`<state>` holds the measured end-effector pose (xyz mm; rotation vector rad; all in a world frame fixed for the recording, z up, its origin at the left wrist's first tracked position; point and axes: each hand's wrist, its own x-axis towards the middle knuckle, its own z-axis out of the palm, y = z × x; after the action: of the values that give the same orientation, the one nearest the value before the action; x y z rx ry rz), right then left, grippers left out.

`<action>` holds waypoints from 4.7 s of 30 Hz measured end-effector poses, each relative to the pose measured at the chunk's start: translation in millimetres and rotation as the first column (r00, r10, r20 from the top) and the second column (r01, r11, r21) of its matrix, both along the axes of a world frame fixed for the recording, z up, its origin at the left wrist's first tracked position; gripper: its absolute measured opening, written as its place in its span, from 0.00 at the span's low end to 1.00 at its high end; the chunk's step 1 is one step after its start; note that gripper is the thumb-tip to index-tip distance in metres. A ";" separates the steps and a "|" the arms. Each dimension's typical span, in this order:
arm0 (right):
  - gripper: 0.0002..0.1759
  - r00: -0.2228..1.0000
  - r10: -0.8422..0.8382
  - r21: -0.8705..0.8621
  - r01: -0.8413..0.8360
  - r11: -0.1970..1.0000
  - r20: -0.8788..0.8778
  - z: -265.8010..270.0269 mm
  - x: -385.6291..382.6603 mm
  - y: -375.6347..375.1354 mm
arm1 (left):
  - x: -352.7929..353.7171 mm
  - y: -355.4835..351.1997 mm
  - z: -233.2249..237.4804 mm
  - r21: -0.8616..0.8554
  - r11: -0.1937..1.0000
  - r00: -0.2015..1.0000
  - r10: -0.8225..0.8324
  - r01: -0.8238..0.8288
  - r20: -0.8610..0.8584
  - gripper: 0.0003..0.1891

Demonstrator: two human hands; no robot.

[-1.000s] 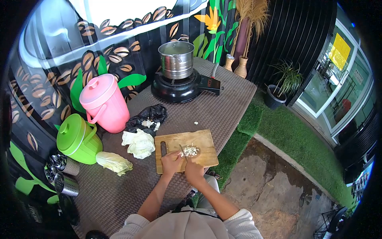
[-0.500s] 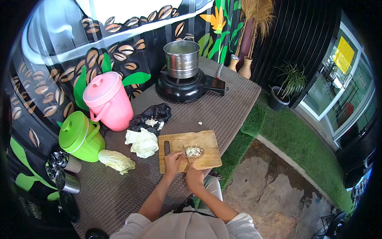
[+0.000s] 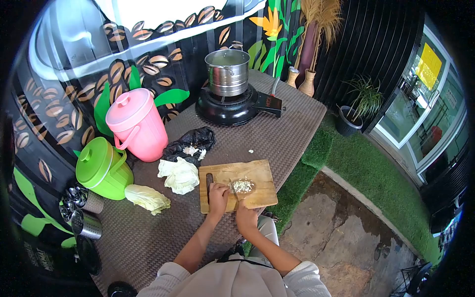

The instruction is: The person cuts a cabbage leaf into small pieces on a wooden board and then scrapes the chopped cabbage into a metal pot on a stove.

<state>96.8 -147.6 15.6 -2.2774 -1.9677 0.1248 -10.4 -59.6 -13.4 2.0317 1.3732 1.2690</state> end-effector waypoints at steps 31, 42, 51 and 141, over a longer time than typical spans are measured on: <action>0.14 0.998 0.045 -0.070 -0.048 0.996 -0.045 0.5 -0.1 29.2 | -5.5 0.7 -10.9 -0.050 0.999 0.991 0.020 -0.013 0.136 0.08; 0.18 0.999 0.042 -0.051 -0.042 0.998 -0.003 3.2 -4.4 23.7 | -7.6 -4.5 4.7 -0.009 1.000 0.995 0.019 -0.019 0.097 0.04; 0.11 0.999 -0.009 -0.044 0.012 0.999 0.048 -6.4 -9.4 8.9 | -5.0 -4.1 -5.5 0.011 1.000 0.997 0.019 -0.020 0.074 0.05; 0.13 0.998 -0.068 -0.113 0.067 0.991 -0.001 5.3 35.0 16.7 | 9.9 1.3 6.7 0.031 0.996 0.997 -0.081 0.081 0.010 0.10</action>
<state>131.8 -130.8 20.9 -2.4077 -1.9256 0.2407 -0.5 -58.3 -6.8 2.0756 1.2604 1.2717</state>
